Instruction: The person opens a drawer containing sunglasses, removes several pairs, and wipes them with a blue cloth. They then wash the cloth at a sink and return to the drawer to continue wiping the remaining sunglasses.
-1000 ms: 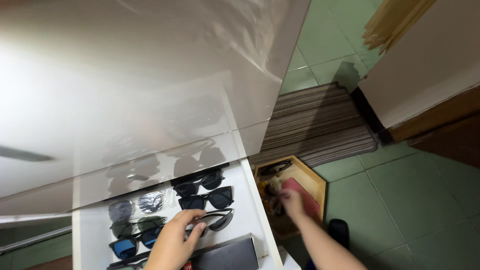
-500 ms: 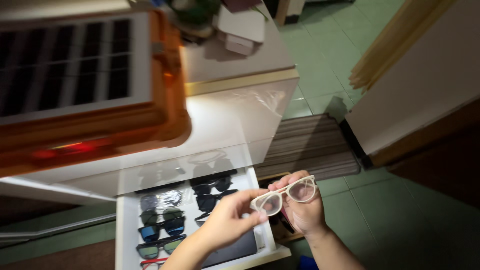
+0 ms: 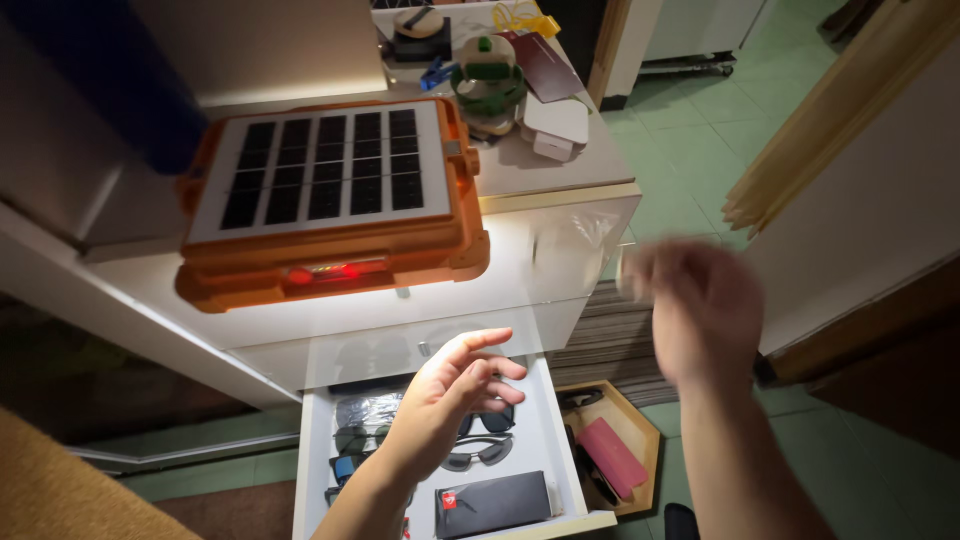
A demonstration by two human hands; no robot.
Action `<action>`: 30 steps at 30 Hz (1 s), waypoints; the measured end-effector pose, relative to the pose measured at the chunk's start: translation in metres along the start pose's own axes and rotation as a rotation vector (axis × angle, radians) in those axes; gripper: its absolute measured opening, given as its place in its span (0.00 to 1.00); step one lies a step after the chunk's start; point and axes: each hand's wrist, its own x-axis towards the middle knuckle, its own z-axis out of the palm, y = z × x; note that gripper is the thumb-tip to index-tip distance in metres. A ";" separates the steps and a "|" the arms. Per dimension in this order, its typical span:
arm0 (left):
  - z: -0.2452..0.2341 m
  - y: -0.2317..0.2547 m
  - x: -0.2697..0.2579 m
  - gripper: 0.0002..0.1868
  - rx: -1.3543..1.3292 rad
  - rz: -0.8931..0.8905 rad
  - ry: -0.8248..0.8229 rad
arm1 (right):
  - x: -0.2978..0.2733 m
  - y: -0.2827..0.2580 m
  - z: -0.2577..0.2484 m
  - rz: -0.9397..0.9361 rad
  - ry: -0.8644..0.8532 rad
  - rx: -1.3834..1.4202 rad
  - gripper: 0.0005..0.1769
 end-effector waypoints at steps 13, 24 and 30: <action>-0.030 -0.030 0.002 0.17 0.213 0.053 0.052 | 0.123 -0.015 0.055 -0.081 -0.121 -1.027 0.10; -0.065 -0.107 0.037 0.19 0.355 -0.103 0.203 | -0.038 0.128 -0.135 0.090 0.362 -0.782 0.04; -0.078 -0.181 0.048 0.18 0.576 -0.312 0.248 | -0.278 0.302 -0.256 1.104 0.068 -0.879 0.08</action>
